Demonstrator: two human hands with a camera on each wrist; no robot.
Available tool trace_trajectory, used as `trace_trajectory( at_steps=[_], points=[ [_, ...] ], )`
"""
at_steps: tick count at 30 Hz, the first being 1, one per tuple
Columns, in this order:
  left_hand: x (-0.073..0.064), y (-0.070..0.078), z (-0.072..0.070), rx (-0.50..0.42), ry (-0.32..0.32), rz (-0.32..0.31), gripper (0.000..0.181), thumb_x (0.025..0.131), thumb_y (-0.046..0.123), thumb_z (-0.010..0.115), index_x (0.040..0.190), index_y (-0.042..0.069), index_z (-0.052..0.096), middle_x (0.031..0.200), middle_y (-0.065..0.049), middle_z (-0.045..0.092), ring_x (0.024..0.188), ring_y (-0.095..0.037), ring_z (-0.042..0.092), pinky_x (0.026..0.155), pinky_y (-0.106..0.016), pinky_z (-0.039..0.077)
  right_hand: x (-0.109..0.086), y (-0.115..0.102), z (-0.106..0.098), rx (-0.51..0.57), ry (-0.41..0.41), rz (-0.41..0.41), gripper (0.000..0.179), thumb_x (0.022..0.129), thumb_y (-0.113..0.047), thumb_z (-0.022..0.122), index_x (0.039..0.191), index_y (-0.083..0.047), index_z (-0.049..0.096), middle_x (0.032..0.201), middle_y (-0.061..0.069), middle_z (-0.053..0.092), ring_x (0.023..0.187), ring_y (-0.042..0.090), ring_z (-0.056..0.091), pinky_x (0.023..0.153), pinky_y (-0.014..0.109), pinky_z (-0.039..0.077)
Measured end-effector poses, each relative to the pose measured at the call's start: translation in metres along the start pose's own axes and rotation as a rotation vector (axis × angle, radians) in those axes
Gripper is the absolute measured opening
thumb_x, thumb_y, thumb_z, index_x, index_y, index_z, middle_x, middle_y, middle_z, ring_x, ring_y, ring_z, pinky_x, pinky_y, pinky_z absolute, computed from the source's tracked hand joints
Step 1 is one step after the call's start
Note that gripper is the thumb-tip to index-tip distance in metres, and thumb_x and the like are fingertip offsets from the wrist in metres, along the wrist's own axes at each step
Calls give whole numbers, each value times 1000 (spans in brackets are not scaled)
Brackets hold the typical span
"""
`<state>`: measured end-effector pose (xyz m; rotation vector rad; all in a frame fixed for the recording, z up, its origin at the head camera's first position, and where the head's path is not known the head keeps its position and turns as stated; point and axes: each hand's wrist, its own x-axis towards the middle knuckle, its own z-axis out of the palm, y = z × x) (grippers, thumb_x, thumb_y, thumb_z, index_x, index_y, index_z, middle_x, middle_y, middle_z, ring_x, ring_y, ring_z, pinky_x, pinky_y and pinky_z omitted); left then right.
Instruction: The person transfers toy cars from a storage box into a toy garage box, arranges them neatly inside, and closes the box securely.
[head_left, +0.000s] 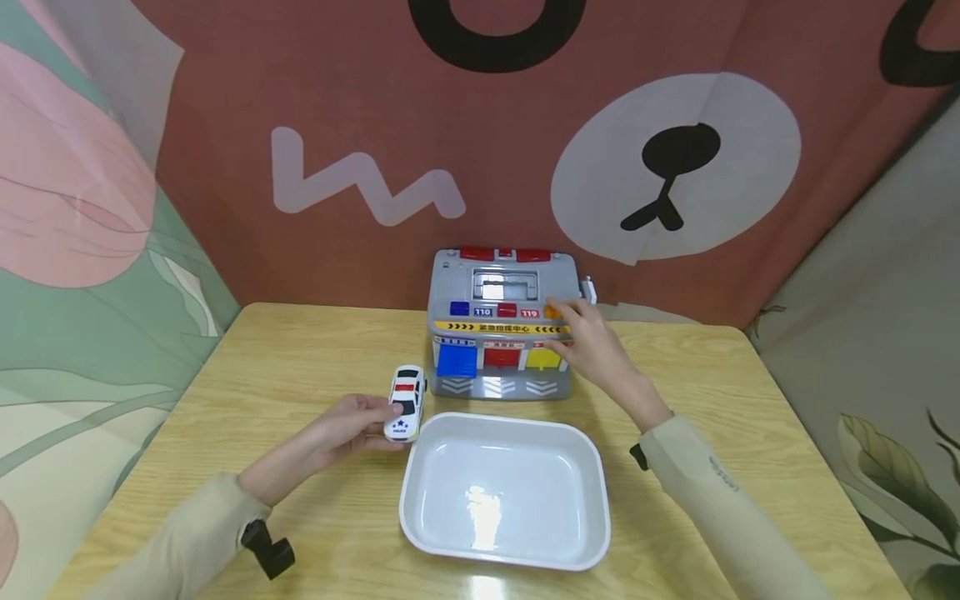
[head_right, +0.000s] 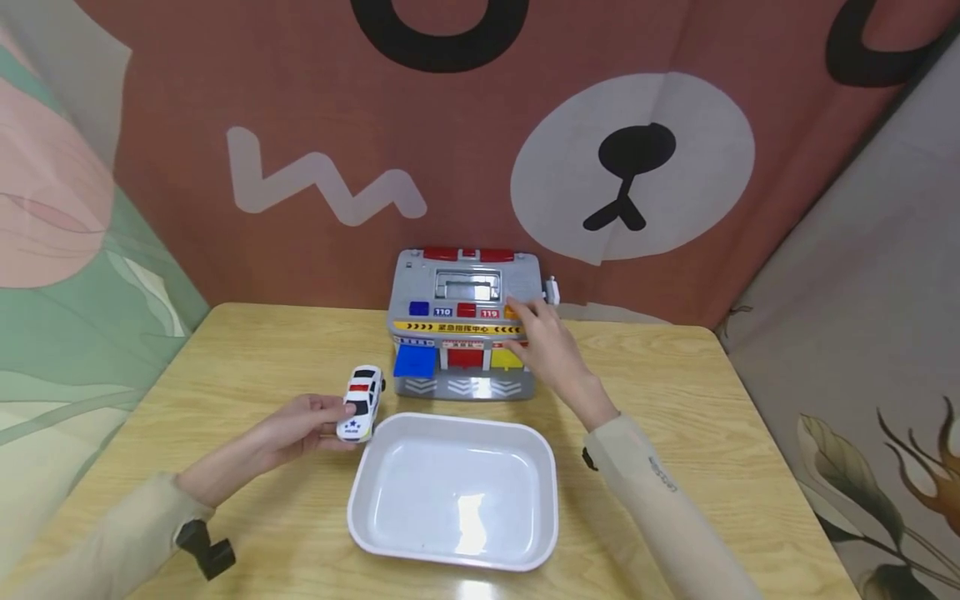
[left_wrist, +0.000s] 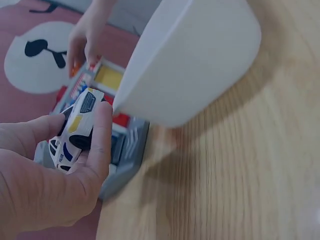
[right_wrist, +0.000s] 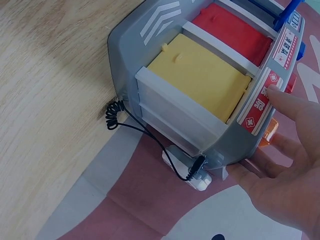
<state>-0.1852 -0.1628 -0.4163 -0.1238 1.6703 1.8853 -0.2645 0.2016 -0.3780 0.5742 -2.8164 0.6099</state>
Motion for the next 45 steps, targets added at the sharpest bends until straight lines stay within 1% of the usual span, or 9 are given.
trace_trajectory(
  at_steps=[7,12,16,19,25,30,38,41,45],
  points=[
    [21,-5,-10,-11,40,8,52,98,8,56,135,-21,33,103,-17,64,90,-23,67,85,-37,54,-2,1,-1,-6,3,0,71,84,-19,77,145,-7,43,128,19,49,107,30,51,86,40,54],
    [35,-11,-10,-19,67,-18,52,96,4,57,135,-20,32,107,-21,62,88,-23,66,84,-37,54,-2,0,-1,-7,11,-12,70,84,-19,77,144,-6,44,127,19,50,106,29,51,86,40,54],
    [46,-12,-7,-14,104,-60,53,95,5,60,137,-17,35,120,-28,55,91,-23,65,86,-36,54,-2,0,0,-12,17,-25,70,84,-19,77,144,-5,44,125,19,51,104,29,52,85,40,54],
    [52,-11,-2,0,100,-74,53,95,5,60,138,-15,35,124,-29,52,92,-23,64,87,-36,53,-1,0,0,-15,22,-34,70,84,-19,77,144,-5,44,123,19,51,102,29,52,84,39,54],
    [64,-10,10,47,96,-88,56,93,6,63,138,-14,36,115,-22,57,89,-20,62,84,-33,54,-2,-1,0,-16,31,-38,71,83,-18,78,144,-5,45,123,19,51,102,29,52,83,39,55],
    [72,-10,16,25,104,-98,48,93,4,63,133,-13,44,108,-20,60,85,-19,62,82,-32,55,-1,-1,0,-18,30,-35,70,83,-17,78,143,-4,45,125,20,51,103,30,52,83,40,55],
    [76,-17,27,52,90,-106,33,92,4,64,119,-12,55,93,-12,63,76,-14,61,72,-26,56,-1,-1,0,-27,34,-37,70,83,-19,77,144,-5,44,124,20,51,103,29,52,84,40,54],
    [80,-18,29,33,98,-98,35,92,3,63,122,-12,54,98,-14,64,79,-15,63,75,-26,56,-2,0,0,-25,28,-33,71,84,-20,77,144,-5,44,124,20,50,103,29,51,84,40,54],
    [86,-16,33,-27,103,-93,42,92,1,61,130,-12,49,115,-23,61,91,-21,65,83,-31,55,-2,1,1,-23,20,-26,70,84,-20,77,145,-5,43,125,20,50,104,29,51,85,40,54]
  ],
)
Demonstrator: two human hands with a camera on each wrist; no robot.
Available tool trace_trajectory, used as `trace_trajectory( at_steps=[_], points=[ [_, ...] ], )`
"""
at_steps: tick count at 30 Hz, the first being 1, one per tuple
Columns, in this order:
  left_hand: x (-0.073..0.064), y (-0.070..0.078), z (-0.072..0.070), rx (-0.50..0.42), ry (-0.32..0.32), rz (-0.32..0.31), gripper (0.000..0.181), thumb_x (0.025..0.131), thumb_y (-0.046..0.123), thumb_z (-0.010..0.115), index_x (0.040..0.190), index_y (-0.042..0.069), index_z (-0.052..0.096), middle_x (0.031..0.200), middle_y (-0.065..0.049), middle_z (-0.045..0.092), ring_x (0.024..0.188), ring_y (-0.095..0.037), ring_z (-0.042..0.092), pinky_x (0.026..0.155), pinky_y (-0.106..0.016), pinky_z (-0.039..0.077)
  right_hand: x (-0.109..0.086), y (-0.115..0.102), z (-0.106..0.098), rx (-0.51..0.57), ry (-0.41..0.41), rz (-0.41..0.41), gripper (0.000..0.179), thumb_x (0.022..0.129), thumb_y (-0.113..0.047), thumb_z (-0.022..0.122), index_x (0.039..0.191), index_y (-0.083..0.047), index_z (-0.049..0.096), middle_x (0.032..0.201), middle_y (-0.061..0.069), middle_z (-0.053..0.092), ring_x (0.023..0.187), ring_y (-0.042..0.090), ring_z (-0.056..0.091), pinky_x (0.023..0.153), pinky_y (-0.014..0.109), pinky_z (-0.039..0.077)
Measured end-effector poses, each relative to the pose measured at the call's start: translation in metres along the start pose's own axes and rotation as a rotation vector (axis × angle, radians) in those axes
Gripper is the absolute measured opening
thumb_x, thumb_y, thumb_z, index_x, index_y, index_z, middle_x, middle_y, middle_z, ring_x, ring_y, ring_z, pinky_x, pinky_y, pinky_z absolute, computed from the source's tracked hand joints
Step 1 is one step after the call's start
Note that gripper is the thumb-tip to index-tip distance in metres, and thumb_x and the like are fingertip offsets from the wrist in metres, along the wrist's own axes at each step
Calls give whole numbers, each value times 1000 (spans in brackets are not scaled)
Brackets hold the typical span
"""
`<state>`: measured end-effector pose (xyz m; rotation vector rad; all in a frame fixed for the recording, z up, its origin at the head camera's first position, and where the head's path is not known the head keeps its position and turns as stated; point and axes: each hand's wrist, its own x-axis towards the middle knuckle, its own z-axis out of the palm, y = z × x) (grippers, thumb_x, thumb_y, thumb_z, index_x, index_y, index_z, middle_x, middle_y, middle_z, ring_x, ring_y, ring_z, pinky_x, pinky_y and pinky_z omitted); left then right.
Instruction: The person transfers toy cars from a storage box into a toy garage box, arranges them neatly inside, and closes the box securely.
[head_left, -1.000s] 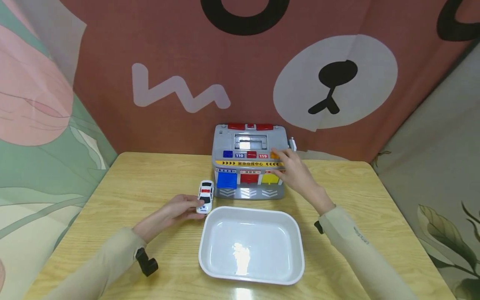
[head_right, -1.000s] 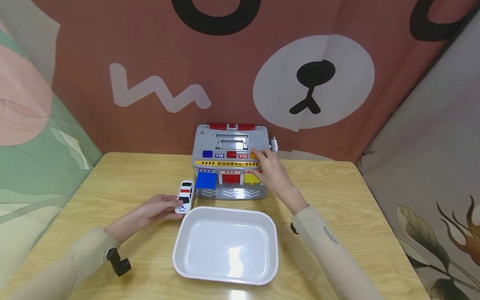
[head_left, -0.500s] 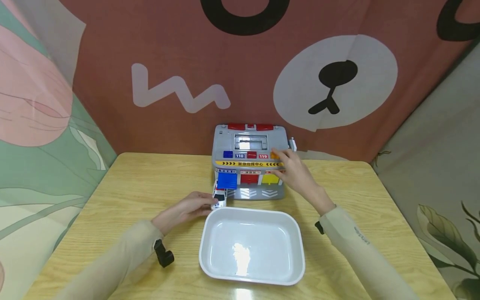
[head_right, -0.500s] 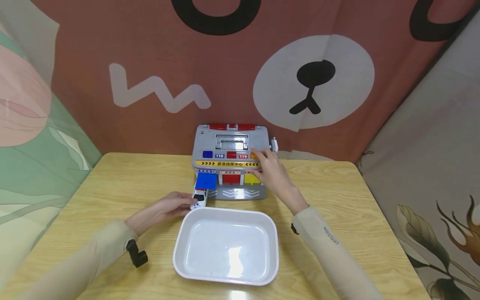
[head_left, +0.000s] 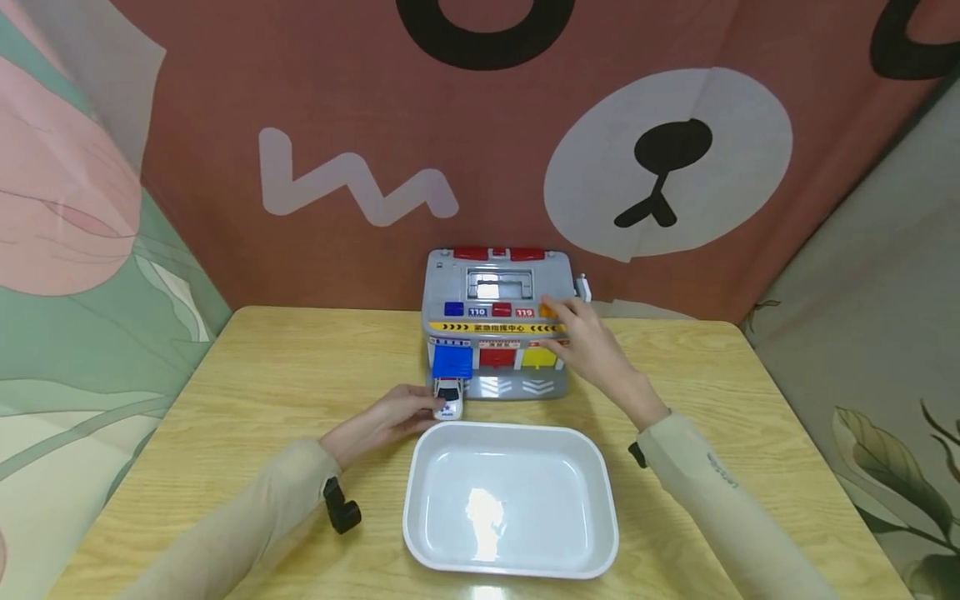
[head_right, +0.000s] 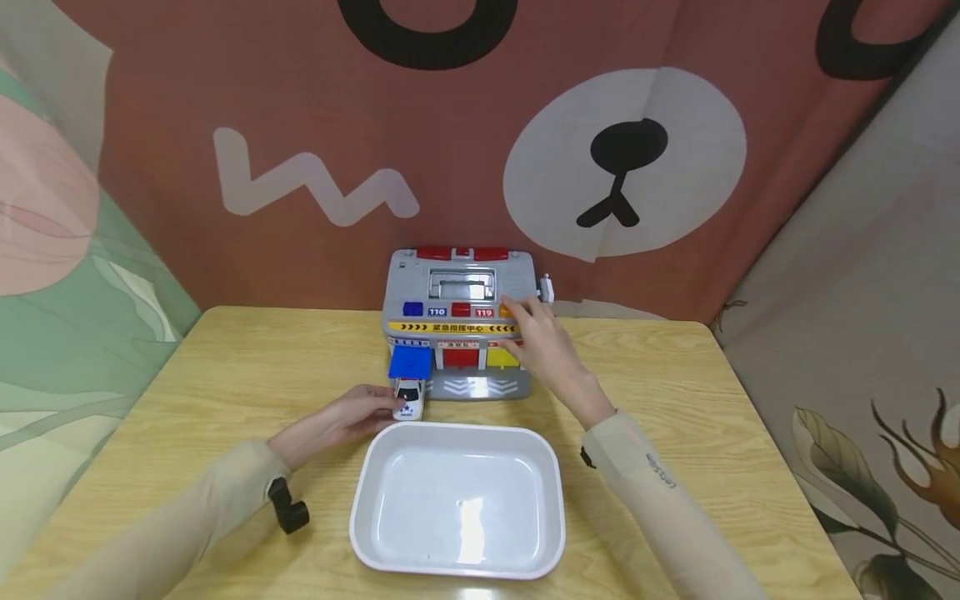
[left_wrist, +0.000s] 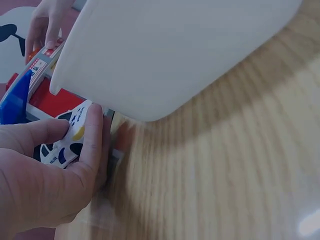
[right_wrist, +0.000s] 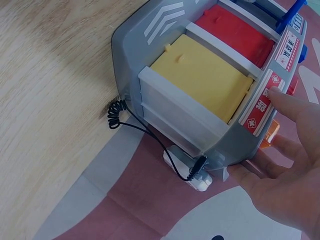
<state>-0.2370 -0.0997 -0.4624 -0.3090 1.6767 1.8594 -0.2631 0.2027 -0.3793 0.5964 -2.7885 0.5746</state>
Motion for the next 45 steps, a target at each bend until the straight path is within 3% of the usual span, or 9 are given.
trace_trajectory(
  at_steps=[6,12,21,28,36,41,45],
  points=[
    [8,3,5,-98,-27,8,46,92,-6,58,136,-11,44,128,-27,54,102,-32,64,87,-36,53,0,-2,1,2,7,-6,70,84,-19,77,144,-5,44,126,20,50,104,30,51,85,40,54],
    [12,2,10,-83,4,40,46,93,-7,56,137,-10,44,129,-27,55,100,-32,66,86,-36,54,-1,-2,1,4,4,-2,70,84,-18,77,144,-5,44,126,21,50,104,30,52,85,41,54],
    [18,-2,11,-134,36,59,36,96,4,58,127,-13,51,113,-28,64,93,-33,69,81,-35,55,0,0,1,0,14,-10,71,84,-19,77,144,-5,44,124,20,51,100,29,52,81,39,55],
    [27,-3,9,-102,37,69,34,99,13,53,120,-14,57,100,-27,68,88,-34,70,78,-40,56,0,0,0,0,8,-14,70,84,-19,77,144,-4,43,123,20,51,101,29,53,80,39,56],
    [30,-3,11,50,59,64,35,100,18,48,109,-12,64,94,-23,71,80,-30,71,70,-38,58,-2,-1,-1,6,-16,21,72,84,-18,77,146,-6,42,127,20,49,107,30,50,86,41,53],
    [31,-2,11,17,53,67,36,100,20,47,110,-10,64,95,-21,71,82,-30,71,71,-38,58,-2,-2,-1,7,-14,19,72,84,-19,77,146,-7,42,126,19,49,106,29,50,87,41,53],
    [29,-1,9,-44,2,80,42,101,25,46,118,-11,60,102,-21,70,87,-29,70,75,-39,57,-1,-2,-1,3,-2,3,71,84,-19,77,145,-6,43,125,19,50,105,29,50,86,41,54]
  ],
)
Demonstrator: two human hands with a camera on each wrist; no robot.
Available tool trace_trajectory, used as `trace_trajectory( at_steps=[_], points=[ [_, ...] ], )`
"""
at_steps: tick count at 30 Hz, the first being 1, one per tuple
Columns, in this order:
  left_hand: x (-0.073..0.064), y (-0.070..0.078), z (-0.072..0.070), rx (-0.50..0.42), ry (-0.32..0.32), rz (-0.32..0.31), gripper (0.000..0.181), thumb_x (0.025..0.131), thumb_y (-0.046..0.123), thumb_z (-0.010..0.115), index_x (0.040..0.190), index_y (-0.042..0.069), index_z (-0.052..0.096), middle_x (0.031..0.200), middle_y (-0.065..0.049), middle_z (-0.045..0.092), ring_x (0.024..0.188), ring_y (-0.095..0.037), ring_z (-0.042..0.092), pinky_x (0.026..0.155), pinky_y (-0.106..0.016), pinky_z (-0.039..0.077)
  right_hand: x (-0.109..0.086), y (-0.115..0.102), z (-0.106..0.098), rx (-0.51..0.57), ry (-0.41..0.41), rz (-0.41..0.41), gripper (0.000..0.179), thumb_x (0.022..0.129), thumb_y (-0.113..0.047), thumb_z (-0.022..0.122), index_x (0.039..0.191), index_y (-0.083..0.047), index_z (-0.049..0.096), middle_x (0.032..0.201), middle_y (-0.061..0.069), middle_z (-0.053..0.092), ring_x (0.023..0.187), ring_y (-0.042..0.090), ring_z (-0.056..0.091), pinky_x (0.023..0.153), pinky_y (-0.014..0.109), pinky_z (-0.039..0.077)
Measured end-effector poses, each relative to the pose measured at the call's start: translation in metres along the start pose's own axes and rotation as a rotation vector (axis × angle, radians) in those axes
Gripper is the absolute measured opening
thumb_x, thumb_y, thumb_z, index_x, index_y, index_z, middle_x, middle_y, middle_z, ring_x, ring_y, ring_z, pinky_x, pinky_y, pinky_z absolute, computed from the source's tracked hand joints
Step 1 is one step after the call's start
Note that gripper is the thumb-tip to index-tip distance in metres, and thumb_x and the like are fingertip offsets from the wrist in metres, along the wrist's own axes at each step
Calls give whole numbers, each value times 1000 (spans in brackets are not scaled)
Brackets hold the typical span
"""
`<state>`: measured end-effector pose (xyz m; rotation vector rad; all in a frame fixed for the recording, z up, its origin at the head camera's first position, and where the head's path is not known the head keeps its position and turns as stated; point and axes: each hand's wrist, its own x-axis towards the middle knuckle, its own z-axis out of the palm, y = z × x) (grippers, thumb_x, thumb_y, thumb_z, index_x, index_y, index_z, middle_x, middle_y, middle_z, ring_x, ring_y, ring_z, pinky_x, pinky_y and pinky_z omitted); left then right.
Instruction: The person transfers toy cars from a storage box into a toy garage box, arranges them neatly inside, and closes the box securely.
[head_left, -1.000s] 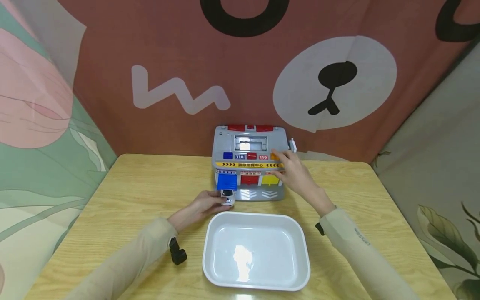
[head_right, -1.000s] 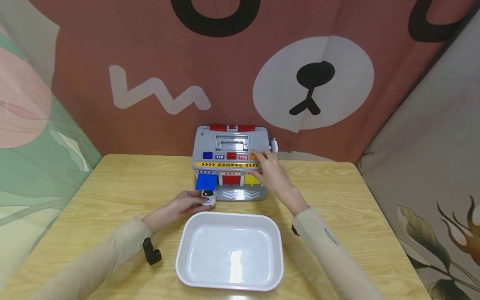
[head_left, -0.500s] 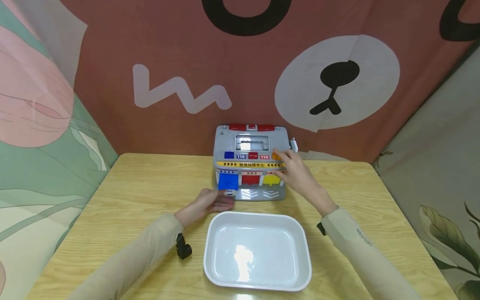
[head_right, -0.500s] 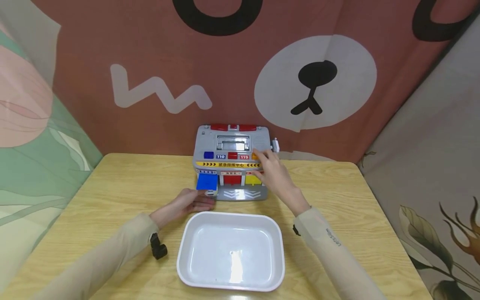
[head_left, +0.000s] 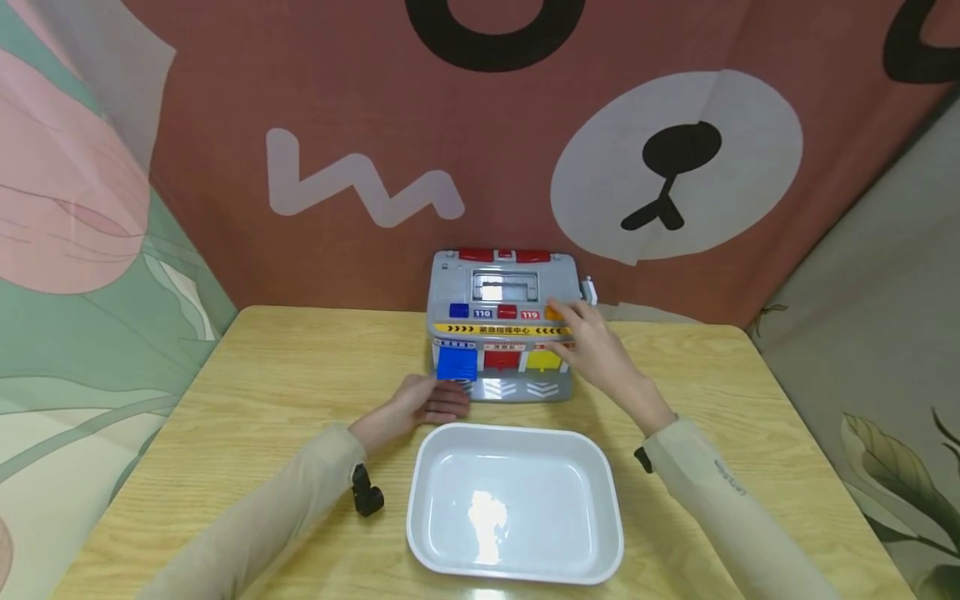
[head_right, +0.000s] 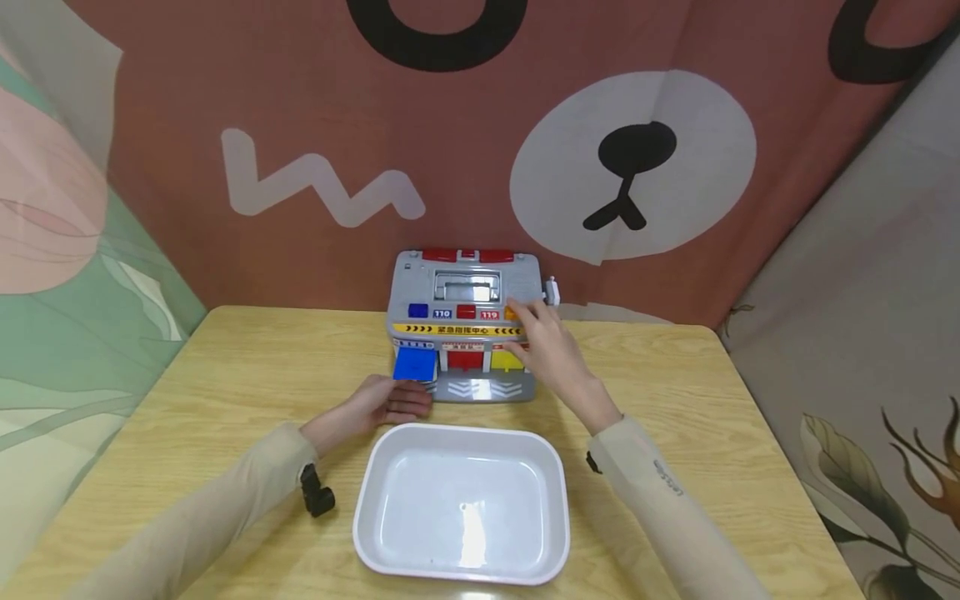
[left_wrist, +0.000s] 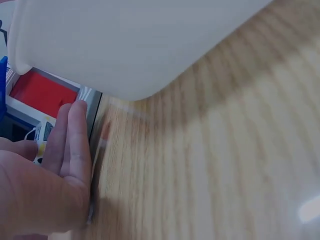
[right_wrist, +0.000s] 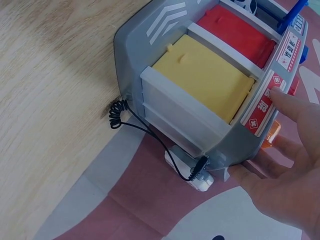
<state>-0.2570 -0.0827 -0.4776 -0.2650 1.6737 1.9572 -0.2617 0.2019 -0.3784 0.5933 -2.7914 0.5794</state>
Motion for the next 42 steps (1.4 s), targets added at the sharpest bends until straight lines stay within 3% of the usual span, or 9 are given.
trace_trajectory(
  at_steps=[4,10,13,21,26,29,38,42],
  points=[
    [-6,4,-5,-16,-106,17,51,103,31,38,128,-10,53,112,-21,67,95,-29,69,81,-40,55,0,0,1,-2,11,-8,71,84,-20,77,145,-5,43,125,19,50,103,29,50,84,40,54],
    [-9,11,-20,5,-330,27,82,98,62,28,139,-8,41,130,-23,57,111,-34,61,92,-46,50,-1,2,1,1,16,-23,71,84,-19,77,144,-4,43,125,20,51,103,29,51,84,41,54],
    [-8,14,-23,6,-396,16,86,96,66,25,142,-6,37,135,-24,52,117,-37,57,95,-48,47,-1,2,1,3,12,-15,71,84,-19,77,145,-5,43,125,19,50,103,29,51,83,40,55],
    [-5,17,-19,-34,-415,0,88,94,71,22,146,-1,33,139,-29,46,120,-42,52,98,-53,44,0,3,1,-5,17,-28,71,84,-20,77,144,-4,43,124,19,51,103,29,51,83,40,55],
    [-5,22,-25,25,-397,15,103,89,78,21,140,-10,38,134,-31,50,118,-42,55,93,-53,48,0,3,2,0,12,-22,71,84,-20,76,145,-5,43,126,19,50,104,29,50,84,40,54],
    [-6,24,-27,66,-432,33,105,89,78,17,140,-12,35,135,-32,48,120,-43,52,93,-53,47,0,4,2,-3,14,-18,71,84,-20,77,145,-5,43,126,19,50,105,29,50,84,40,54],
    [2,25,-26,37,-511,65,99,87,80,14,149,4,29,141,-31,42,124,-47,47,96,-58,43,0,3,3,-9,19,-24,71,84,-20,77,145,-5,43,124,18,50,103,28,50,83,39,55],
    [5,29,-27,-6,-528,53,99,87,80,14,150,3,27,141,-32,41,127,-50,42,96,-61,41,0,3,3,-7,21,-24,71,84,-20,77,145,-5,43,125,18,50,103,28,50,84,39,55]
  ],
)
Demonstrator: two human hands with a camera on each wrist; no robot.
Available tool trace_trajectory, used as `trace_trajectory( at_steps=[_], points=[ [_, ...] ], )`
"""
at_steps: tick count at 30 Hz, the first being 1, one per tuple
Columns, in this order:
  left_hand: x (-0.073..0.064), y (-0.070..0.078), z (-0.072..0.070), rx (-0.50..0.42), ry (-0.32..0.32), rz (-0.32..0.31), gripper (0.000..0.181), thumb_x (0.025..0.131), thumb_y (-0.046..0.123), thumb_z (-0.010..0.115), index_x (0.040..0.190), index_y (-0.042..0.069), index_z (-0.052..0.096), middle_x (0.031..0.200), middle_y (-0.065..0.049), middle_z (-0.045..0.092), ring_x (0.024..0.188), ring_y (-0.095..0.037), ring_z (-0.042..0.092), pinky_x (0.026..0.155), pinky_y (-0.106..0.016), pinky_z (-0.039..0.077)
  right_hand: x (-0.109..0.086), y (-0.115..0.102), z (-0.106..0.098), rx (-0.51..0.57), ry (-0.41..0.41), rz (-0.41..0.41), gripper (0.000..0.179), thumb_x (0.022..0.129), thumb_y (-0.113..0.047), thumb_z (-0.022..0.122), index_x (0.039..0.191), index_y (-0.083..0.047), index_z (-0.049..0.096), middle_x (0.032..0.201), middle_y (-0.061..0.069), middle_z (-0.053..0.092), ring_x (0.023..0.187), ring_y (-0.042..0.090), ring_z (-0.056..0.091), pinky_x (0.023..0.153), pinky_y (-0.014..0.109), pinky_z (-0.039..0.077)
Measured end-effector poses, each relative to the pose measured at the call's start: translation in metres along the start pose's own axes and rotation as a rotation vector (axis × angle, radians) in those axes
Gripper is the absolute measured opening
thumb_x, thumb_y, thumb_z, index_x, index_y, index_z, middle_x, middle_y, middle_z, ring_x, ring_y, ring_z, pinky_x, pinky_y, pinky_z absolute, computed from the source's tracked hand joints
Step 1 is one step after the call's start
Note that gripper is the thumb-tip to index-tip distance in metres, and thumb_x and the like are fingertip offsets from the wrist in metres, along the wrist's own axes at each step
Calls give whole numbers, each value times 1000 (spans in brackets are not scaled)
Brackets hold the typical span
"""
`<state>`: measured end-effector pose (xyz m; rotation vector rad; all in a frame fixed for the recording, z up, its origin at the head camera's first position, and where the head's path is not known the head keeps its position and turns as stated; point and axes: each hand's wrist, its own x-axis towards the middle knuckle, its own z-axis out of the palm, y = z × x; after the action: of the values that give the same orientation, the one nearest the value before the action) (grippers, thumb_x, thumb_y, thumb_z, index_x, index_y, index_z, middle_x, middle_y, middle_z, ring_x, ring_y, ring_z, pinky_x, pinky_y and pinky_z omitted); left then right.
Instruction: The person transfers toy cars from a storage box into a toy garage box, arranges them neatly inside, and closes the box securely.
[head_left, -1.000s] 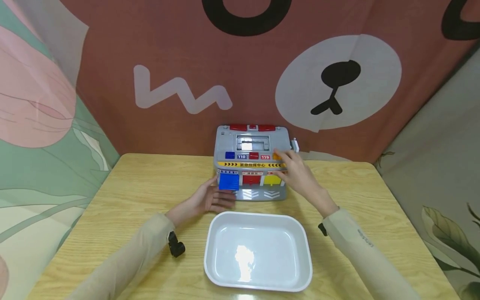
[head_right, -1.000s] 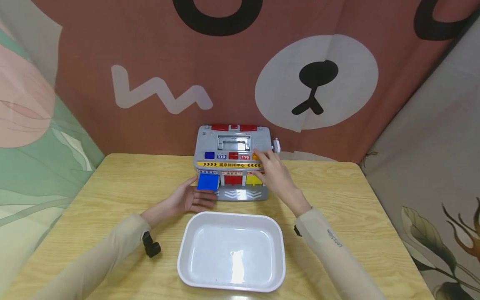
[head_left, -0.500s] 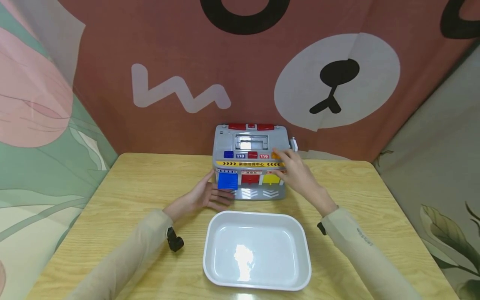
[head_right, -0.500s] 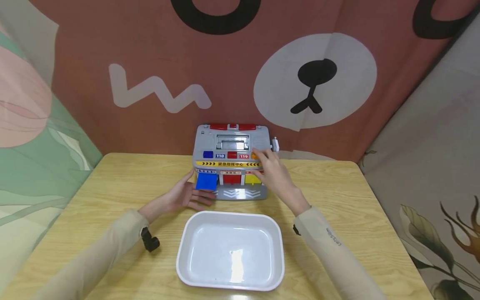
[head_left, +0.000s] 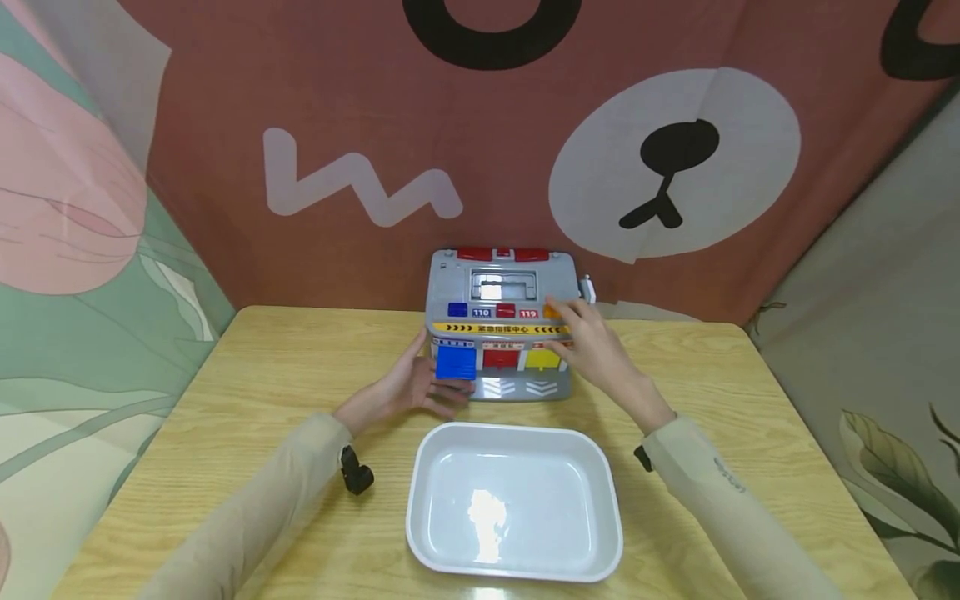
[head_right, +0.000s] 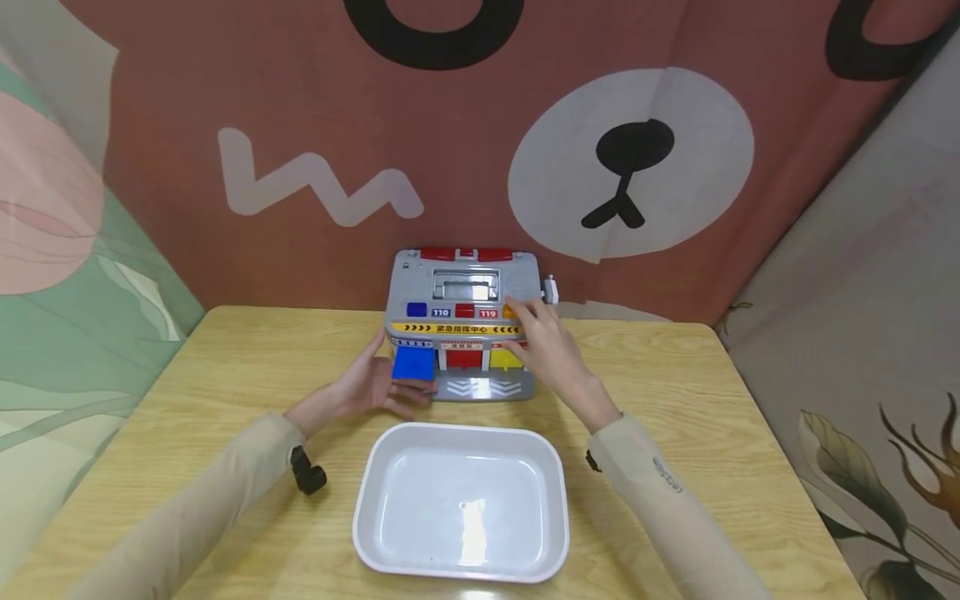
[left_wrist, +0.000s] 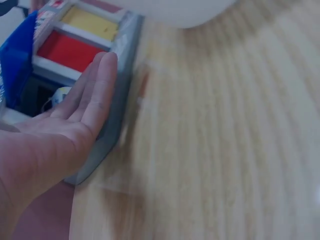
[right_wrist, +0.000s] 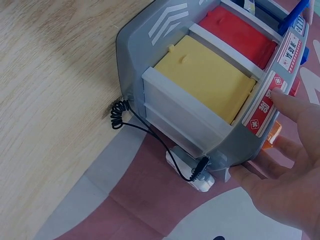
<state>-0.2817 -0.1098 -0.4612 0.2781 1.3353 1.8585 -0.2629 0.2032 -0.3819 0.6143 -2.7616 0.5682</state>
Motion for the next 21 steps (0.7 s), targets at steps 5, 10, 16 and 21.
trace_trajectory(
  at_steps=[5,10,16,21],
  points=[
    [-1,4,-1,-18,16,-17,102,87,80,15,148,-1,28,141,-33,40,128,-50,40,96,-61,41,0,-1,0,6,3,-3,71,84,-19,77,145,-5,43,126,18,50,105,29,50,84,40,54],
    [1,2,0,6,22,-16,100,86,81,16,150,5,28,138,-32,44,124,-49,45,95,-61,42,-1,-1,0,3,6,-13,70,84,-19,77,144,-4,43,124,19,50,103,28,50,83,40,55],
    [0,1,0,1,53,-9,99,88,78,17,149,1,28,137,-32,45,126,-49,43,95,-59,43,-1,-2,0,-2,-3,8,71,84,-19,77,145,-5,42,127,18,49,106,29,50,87,41,53],
    [0,1,0,1,62,9,95,90,77,19,150,4,28,137,-32,45,126,-50,42,95,-59,43,-1,-2,-1,-1,-5,12,71,84,-19,77,145,-6,42,127,18,49,106,29,50,86,41,54]
  ],
)
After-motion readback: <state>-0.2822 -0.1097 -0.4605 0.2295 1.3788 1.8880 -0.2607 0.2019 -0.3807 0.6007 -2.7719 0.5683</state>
